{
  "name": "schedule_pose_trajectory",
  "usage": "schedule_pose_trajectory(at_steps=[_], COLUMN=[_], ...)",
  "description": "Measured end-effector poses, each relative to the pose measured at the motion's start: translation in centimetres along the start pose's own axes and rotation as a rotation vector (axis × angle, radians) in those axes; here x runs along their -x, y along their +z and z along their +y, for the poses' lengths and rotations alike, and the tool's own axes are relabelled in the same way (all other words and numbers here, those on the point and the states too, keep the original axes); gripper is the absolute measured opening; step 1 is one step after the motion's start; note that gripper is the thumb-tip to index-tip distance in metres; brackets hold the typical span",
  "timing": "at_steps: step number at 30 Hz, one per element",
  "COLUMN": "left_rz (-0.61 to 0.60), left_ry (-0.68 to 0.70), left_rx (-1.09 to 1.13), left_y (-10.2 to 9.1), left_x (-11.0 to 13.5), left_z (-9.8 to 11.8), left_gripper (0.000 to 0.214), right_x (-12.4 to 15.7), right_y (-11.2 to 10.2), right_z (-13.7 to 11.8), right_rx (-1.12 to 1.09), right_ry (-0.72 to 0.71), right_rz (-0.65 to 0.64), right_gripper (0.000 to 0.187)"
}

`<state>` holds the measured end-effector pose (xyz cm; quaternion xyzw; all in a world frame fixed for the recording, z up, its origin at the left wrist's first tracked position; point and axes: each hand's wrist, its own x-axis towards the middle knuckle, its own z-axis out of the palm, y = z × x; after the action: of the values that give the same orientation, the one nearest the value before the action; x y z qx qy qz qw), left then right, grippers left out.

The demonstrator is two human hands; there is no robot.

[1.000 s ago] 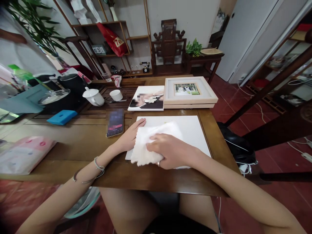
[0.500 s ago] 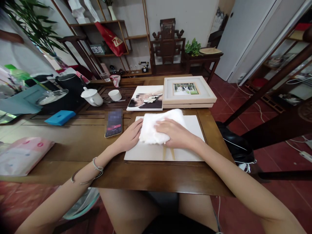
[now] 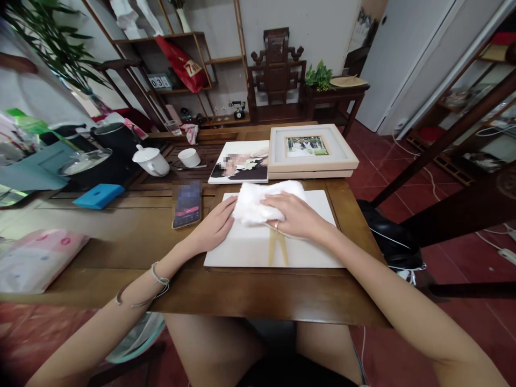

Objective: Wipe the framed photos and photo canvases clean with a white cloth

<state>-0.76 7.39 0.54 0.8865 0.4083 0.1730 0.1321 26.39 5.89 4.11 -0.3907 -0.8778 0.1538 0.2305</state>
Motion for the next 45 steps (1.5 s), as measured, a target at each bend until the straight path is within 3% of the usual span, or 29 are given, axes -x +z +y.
schedule_pose_trajectory(at_steps=[2,4,10,13,16,21,24,26,30,33,36,41,43,45], left_rz=[-0.006,-0.007,-0.012,-0.003,-0.015,-0.027,-0.023,-0.016,-0.008,-0.012,-0.013,0.0,0.0,-0.002], left_ry=[-0.024,-0.027,-0.021,-0.041,-0.026,-0.032,-0.033,-0.028,-0.022,-0.019,-0.016,0.0,0.005,0.003], left_rx=[-0.009,-0.012,0.006,0.007,0.008,-0.02,-0.026,-0.026,-0.034,-0.04,-0.039,-0.025,-0.025,-0.025], left_y=[-0.1,0.0,0.2,0.2,0.1,0.0,-0.1,0.0,0.2,0.2,0.3,0.3,0.3,0.3], left_x=[0.0,0.0,0.0,0.0,0.0,0.0,0.1,0.1,0.1,0.1,0.1,0.1,0.1,0.1], left_z=[0.1,0.1,-0.2,-0.2,-0.2,0.0,0.1,0.1,-0.1,-0.2,-0.3,-0.5,-0.5,-0.5], left_gripper=[0.051,0.051,0.053,0.052,0.053,0.052,0.052,0.052,0.053,0.053,0.053,0.052,0.053,0.053], right_x=[-0.1,0.1,1.8,2.1,1.6,0.4,0.6,1.1,2.2,2.6,2.4,1.5,1.2,1.1], right_y=[0.0,-0.3,-2.4,-2.9,-2.6,-2.0,-2.8,-3.8,-5.7,-6.2,-6.1,-4.2,-3.1,-2.3], right_z=[0.2,-0.4,-4.3,-4.6,-2.9,0.9,1.3,0.5,-1.9,-2.4,-1.1,2.2,2.8,2.7], right_rx=[0.061,0.066,-0.31,-0.468,-0.42,-0.089,0.052,0.035,-0.232,-0.358,-0.326,0.041,0.138,0.156], right_ry=[0.049,0.019,-0.262,-0.26,-0.16,0.134,0.215,0.169,0.033,0.007,0.074,0.308,0.286,0.209], right_rz=[0.053,0.003,-0.454,-0.584,-0.469,-0.036,-0.012,-0.134,-0.561,-0.681,-0.586,-0.105,-0.001,0.018], right_gripper=[0.046,0.05,0.041,0.035,0.036,0.038,0.034,0.028,0.023,0.022,0.026,0.036,0.035,0.032])
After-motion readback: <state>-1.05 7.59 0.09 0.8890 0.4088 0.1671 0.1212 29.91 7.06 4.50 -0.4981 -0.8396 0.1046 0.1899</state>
